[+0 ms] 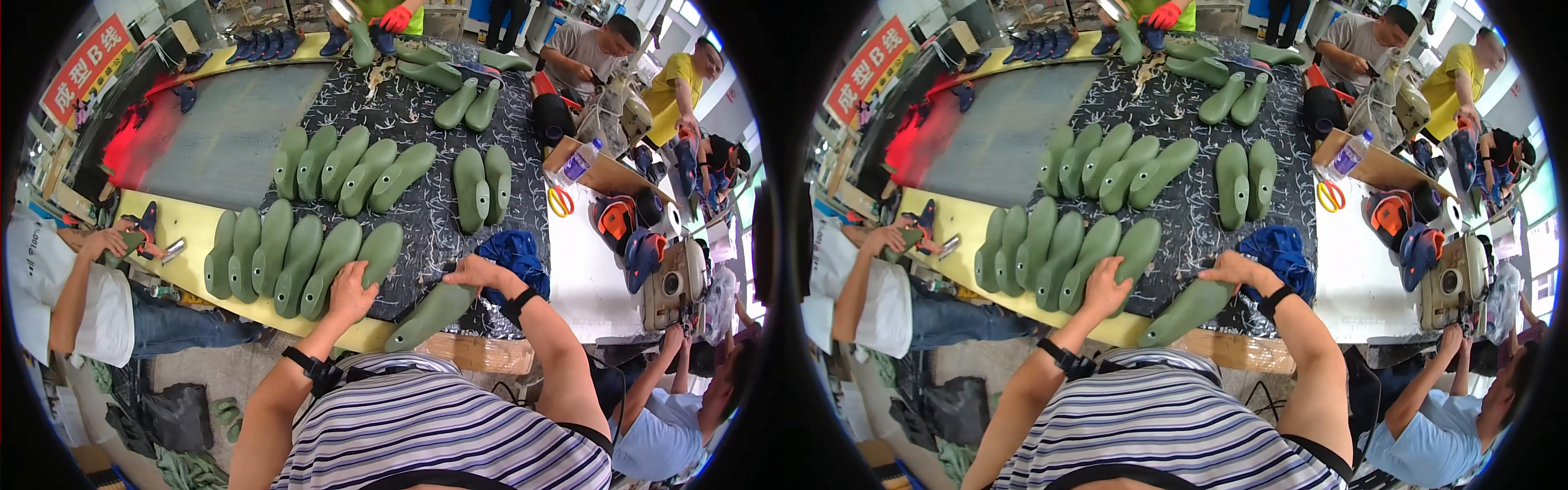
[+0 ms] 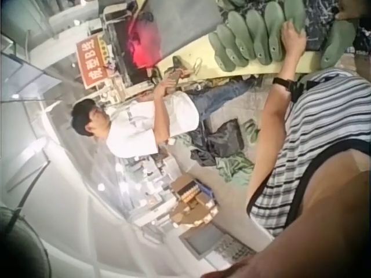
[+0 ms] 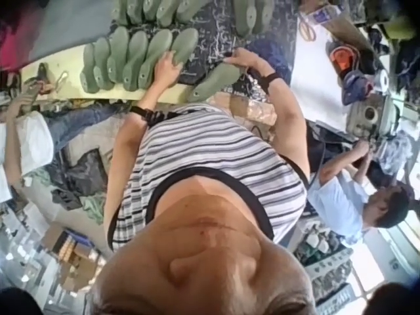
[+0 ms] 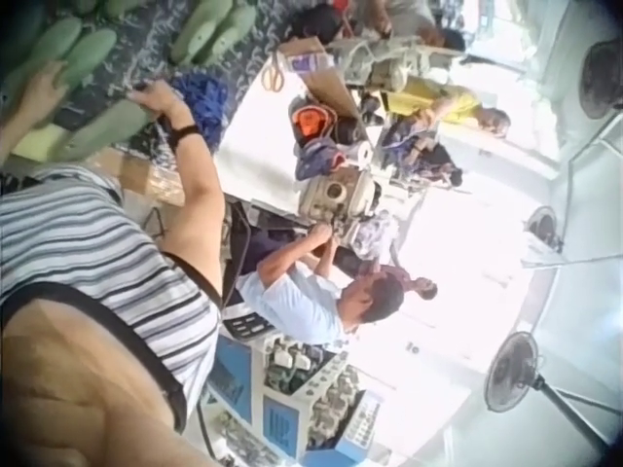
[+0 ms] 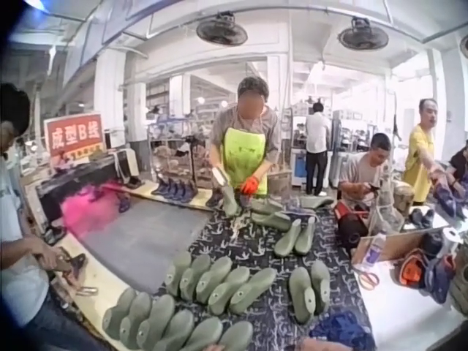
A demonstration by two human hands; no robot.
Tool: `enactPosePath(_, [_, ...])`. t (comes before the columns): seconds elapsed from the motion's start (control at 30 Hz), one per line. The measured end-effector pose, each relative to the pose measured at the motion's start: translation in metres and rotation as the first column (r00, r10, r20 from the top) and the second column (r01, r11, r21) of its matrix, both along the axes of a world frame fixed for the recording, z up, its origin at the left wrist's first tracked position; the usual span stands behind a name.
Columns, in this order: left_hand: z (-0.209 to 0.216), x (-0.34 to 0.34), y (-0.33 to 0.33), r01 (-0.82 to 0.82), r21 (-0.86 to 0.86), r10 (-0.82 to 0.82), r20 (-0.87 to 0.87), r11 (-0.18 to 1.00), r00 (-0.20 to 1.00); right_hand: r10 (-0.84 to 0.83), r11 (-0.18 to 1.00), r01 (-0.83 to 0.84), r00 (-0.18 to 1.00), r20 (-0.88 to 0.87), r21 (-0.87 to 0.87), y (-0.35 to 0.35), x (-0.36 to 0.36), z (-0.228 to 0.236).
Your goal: The recorder organizes green plastic shoe lasts from a bag and floor onto a workbench in a shoe manufacturing facility.
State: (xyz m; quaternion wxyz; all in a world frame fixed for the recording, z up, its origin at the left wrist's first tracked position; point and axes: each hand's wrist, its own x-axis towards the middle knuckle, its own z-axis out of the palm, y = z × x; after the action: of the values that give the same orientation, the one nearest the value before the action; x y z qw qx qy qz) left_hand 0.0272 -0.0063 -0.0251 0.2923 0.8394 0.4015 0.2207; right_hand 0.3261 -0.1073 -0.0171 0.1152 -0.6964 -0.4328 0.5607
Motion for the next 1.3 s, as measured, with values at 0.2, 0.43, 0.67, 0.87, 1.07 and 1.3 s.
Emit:
enactPosePath(0.2, [-0.007,-0.003,0.002,0.007,0.016,-0.007,0.004,1.000,1.000,-0.221,0.967,0.233,0.969,-0.109,0.107,-0.044,-0.016,0.041])
enactPosePath(0.43, [-0.003,-0.007,0.006,0.034,-0.006,-0.034,-0.001,0.999,0.999,-0.687,0.636,0.764,0.623,-0.374,0.107,-0.052,-0.005,0.062])
enactPosePath(0.67, [0.004,0.010,0.016,0.143,-0.061,-0.142,0.011,0.988,0.990,-0.437,0.378,0.917,0.302,-0.848,0.132,0.103,0.014,0.029])
enactPosePath(0.87, [0.008,0.009,0.011,0.103,-0.095,-0.095,0.089,0.990,0.991,-0.555,0.338,0.854,0.520,-0.649,0.395,0.262,0.021,0.043])
enactPosePath(1.07, [0.002,0.000,0.014,0.083,-0.126,-0.064,0.147,0.989,0.987,-0.180,0.562,0.251,0.967,-0.179,0.788,0.170,-0.058,0.040])
enactPosePath(1.3, [0.002,0.002,0.008,0.104,-0.054,-0.101,0.048,0.993,0.994,-0.404,0.712,0.381,0.909,-0.101,0.590,0.020,-0.044,0.033])
